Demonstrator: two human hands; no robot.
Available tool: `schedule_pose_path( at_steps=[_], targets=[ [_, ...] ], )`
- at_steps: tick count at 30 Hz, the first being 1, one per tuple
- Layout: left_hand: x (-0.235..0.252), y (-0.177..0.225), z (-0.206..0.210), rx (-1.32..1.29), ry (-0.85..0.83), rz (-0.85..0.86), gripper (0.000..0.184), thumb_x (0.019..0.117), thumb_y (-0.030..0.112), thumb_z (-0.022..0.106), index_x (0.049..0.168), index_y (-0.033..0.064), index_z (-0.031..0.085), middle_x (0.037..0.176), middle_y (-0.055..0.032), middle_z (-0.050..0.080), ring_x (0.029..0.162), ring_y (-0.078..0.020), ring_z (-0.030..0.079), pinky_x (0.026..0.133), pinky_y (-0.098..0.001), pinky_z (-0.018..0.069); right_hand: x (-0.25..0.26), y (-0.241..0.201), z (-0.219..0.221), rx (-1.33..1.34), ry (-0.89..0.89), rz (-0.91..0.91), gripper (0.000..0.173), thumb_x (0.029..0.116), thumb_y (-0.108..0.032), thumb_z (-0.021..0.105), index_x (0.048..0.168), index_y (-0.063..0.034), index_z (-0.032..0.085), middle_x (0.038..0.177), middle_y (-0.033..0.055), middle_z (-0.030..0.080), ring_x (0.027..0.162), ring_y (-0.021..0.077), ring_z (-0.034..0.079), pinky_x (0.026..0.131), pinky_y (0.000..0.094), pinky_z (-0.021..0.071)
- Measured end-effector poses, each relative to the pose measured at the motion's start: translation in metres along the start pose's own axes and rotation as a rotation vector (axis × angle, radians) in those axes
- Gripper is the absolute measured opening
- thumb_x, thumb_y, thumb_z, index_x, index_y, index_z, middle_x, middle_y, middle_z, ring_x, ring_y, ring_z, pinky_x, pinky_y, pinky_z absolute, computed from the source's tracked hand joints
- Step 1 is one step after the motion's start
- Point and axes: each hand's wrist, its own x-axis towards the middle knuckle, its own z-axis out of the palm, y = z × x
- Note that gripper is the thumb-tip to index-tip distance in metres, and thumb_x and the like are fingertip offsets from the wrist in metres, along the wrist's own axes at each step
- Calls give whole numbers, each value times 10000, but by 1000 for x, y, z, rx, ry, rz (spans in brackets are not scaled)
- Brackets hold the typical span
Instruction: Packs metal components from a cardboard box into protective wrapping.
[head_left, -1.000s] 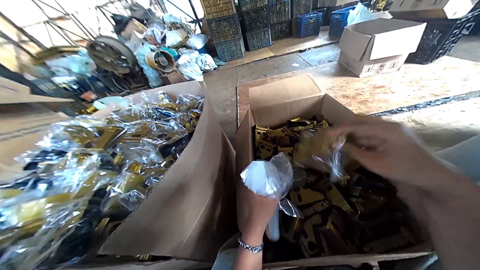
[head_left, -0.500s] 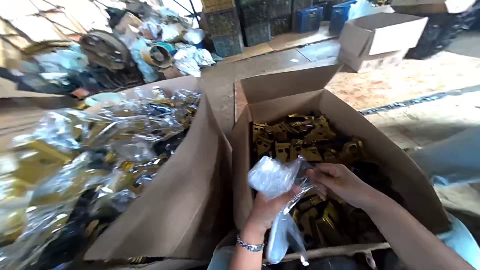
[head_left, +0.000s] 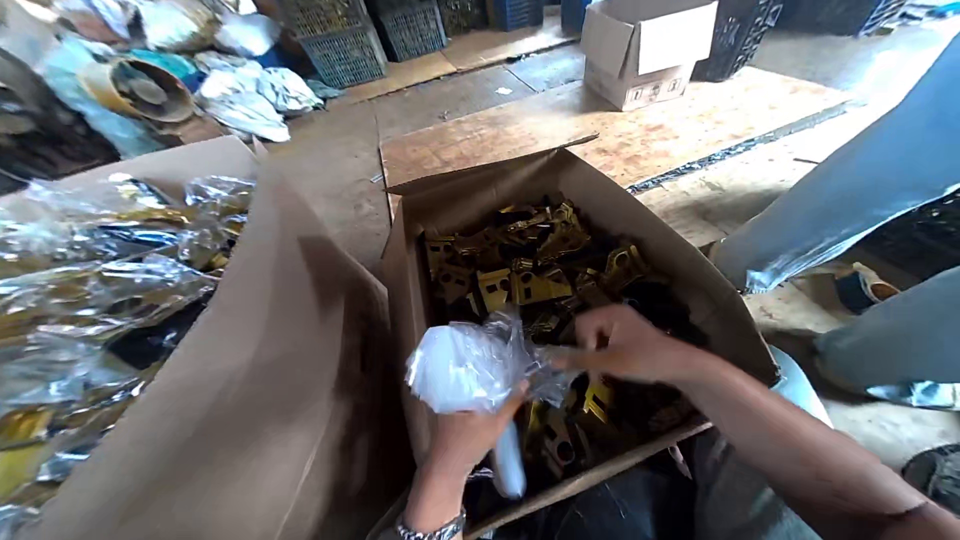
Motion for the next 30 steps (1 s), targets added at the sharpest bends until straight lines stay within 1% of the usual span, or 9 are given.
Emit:
schedule_pose_path(
  at_steps=[3, 5, 7, 10, 14, 17, 21, 26, 30],
  targets=[
    [10, -7, -15, 440, 163, 22, 809, 679, 208, 884, 1242, -249, 524, 1188, -346, 642, 1155, -348, 643, 1043, -473, 477, 16, 24, -50, -240, 87, 202, 309, 922, -225, 767, 1031, 51, 680, 916, 135, 696, 841, 197, 664, 813, 377, 553],
    [16, -14, -14, 342, 257, 1, 808, 691, 166, 884, 1269, -240, 491, 1170, -304, 657, 1108, -250, 668, 1004, -381, 517, 19, 49, -72, -422, 92, 445, 483, 935, -267, 769, 1268, 49, 620, 1213, 239, 666, 1145, 374, 638, 1006, 541, 495],
    [21, -19, -9, 161, 296, -27, 833, 705, 183, 896, 1306, -194, 460, 1160, -206, 670, 1063, -125, 677, 971, -290, 548, 18, 73, -73, -544, 74, 652, 696, 916, -481, 742, 1379, 15, 586, 1487, 293, 467, 1397, 507, 399, 1099, 691, 342],
    [20, -10, 6, 66, 284, -6, 883, 688, 90, 894, 1336, -241, 394, 1227, -246, 617, 1128, -76, 616, 994, -222, 500, 27, 93, -49, -598, 45, 745, 822, 931, -619, 645, 1500, -46, 493, 1661, 263, 188, 1507, 532, 162, 1147, 725, 220],
    [19, -9, 17, 62, 302, 33, 831, 689, 56, 885, 1304, -250, 418, 1205, -242, 628, 1122, -39, 615, 982, -186, 495, 33, 103, -34, -616, 90, 623, 545, 892, -377, 759, 1256, 21, 679, 1612, 202, 332, 1498, 447, 241, 1168, 665, 223],
    [18, -1, 13, 45, 323, -64, 835, 703, 26, 875, 1345, -226, 405, 1233, -238, 617, 1130, -47, 603, 985, -196, 488, 7, 80, -39, -303, 407, 352, 436, 800, -179, 819, 1132, 82, 709, 1508, 242, 470, 1415, 382, 420, 1141, 534, 376],
    [13, -2, 12, 25, 330, -63, 857, 698, 45, 885, 1347, -229, 396, 1231, -232, 621, 1135, -45, 603, 995, -195, 484, -22, 33, -49, 385, 775, 100, 436, 818, -115, 655, 1230, -21, 545, 1067, 33, 677, 938, 111, 688, 810, 315, 605],
    [10, 3, 21, -39, 270, -5, 742, 689, 18, 878, 1269, -213, 476, 1148, -149, 664, 1069, 20, 617, 956, -153, 503, -21, 1, -33, 161, 129, -164, 682, 865, -205, 763, 1432, -11, 438, 1326, 92, 641, 1109, 130, 676, 947, 312, 587],
    [8, 18, 30, -327, 236, -172, 588, 766, -42, 795, 1277, -100, 511, 1097, -83, 675, 1015, -71, 667, 897, -259, 578, 6, -6, 19, -239, 46, -26, 516, 913, -209, 738, 1322, 43, 551, 1143, 191, 696, 1023, 245, 702, 911, 428, 574]
  ],
)
